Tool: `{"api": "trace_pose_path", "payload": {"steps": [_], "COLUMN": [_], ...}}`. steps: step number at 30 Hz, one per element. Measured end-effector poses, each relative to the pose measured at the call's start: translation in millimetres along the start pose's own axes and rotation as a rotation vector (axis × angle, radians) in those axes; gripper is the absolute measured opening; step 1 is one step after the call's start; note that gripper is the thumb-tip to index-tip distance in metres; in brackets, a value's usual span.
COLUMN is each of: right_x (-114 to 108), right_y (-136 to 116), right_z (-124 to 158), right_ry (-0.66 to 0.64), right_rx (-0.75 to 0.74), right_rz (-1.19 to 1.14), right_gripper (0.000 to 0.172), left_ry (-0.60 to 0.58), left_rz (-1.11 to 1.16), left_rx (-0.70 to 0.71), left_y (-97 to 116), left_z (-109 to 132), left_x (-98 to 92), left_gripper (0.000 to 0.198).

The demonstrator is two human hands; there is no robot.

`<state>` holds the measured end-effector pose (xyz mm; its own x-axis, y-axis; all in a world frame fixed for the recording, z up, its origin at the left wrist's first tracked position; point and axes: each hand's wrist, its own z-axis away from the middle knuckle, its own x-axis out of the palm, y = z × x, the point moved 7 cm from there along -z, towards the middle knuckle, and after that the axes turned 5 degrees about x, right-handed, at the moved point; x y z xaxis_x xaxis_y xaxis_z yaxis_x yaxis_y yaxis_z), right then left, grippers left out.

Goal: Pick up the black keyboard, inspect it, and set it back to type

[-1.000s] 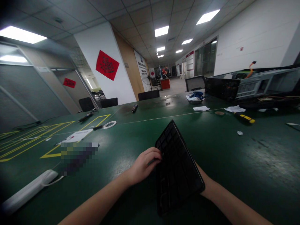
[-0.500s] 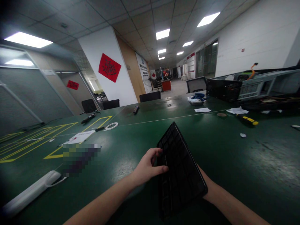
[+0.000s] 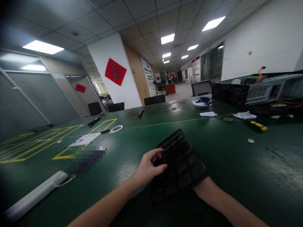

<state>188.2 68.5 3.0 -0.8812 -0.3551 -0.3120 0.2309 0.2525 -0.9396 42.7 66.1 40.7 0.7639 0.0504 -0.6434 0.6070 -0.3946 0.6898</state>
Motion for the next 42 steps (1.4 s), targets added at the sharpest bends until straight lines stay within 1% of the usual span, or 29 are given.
{"api": "trace_pose_path", "payload": {"steps": [2,4,6,7,9,11,13,15,18,21,24,26,27,28,30,32,33,34,35,36,38,40,42], "right_x": [-7,-9,-9,-8,-6,-5,-4,-4,-4,-4,-4,-4,-4,-4,-5,-5,-5,-6,-6,-6,-6,-5,-4], "right_y": [1,4,8,9,9,8,7,6,3,0,1,4,5,6,7,6,5,5,5,5,6,8,11], "right_z": [4,8,10,11,10,9,8,8,9,9,7,7,7,8,9,9,10,10,10,10,11,12,14], "right_ry": [-0.013,-0.061,-0.117,-0.136,-0.148,-0.149,-0.148,-0.153,-0.173,-0.173,-0.162,-0.162,-0.162,-0.161,-0.159,-0.158,-0.161,-0.162,-0.163,-0.162,-0.162,-0.167,-0.168], "right_rx": [0.016,0.066,0.140,0.171,0.192,0.182,0.177,0.188,0.218,0.217,0.199,0.202,0.202,0.197,0.186,0.175,0.175,0.176,0.175,0.171,0.167,0.179,0.195], "right_rz": [0.079,0.182,0.253,0.267,0.262,0.262,0.256,0.250,0.252,0.258,0.261,0.262,0.262,0.261,0.261,0.262,0.262,0.263,0.265,0.267,0.272,0.267,0.260], "right_gripper": [0.039,0.043,0.043,0.043,0.043,0.043,0.042,0.042,0.042,0.042,0.041,0.042,0.042,0.042,0.042,0.042,0.042,0.041,0.041,0.042,0.042,0.043,0.044], "left_ry": [0.045,0.104,0.212,0.266,0.341,0.390,0.415,0.424,0.423,0.408,0.400,0.392,0.376,0.349,0.262,0.156,0.100,0.040,0.009,-0.005,-0.013,-0.038,-0.070], "left_rz": [-0.008,-0.105,-0.326,-0.477,-0.580,-0.657,-0.715,-0.758,-0.797,-0.811,-0.829,-0.846,-0.850,-0.848,-0.824,-0.784,-0.759,-0.723,-0.698,-0.672,-0.628,-0.596,-0.583], "left_rx": [-0.058,-0.145,-0.275,-0.385,-0.501,-0.610,-0.705,-0.776,-0.827,-0.829,-0.802,-0.752,-0.704,-0.641,-0.489,-0.336,-0.262,-0.160,-0.112,-0.096,-0.108,-0.104,-0.069], "left_y": [-18,-40,-65,-79,-102,-124,-143,-159,-177,-184,-178,-165,-157,-147,-128,-113,-107,-102,-101,-102,-109,-112,-110], "left_z": [-7,-18,-29,-33,-41,-43,-40,-36,-31,-32,-38,-43,-44,-45,-40,-25,-15,-5,4,13,23,24,22], "left_x": [-16.4,-43.9,-84.4,-107.3,-146.3,-177.2,-196.8,-205.8,-206.2,-202.5,-201.9,-199.4,-195.1,-188.0,-165.2,-136.0,-121.1,-106.3,-96.2,-89.7,-84.3,-82.0,-80.1], "left_gripper": [0.040,0.038,0.038,0.038,0.040,0.041,0.043,0.045,0.048,0.049,0.051,0.048,0.045,0.041,0.041,0.046,0.049,0.052,0.055,0.056,0.054,0.046,0.038]}}
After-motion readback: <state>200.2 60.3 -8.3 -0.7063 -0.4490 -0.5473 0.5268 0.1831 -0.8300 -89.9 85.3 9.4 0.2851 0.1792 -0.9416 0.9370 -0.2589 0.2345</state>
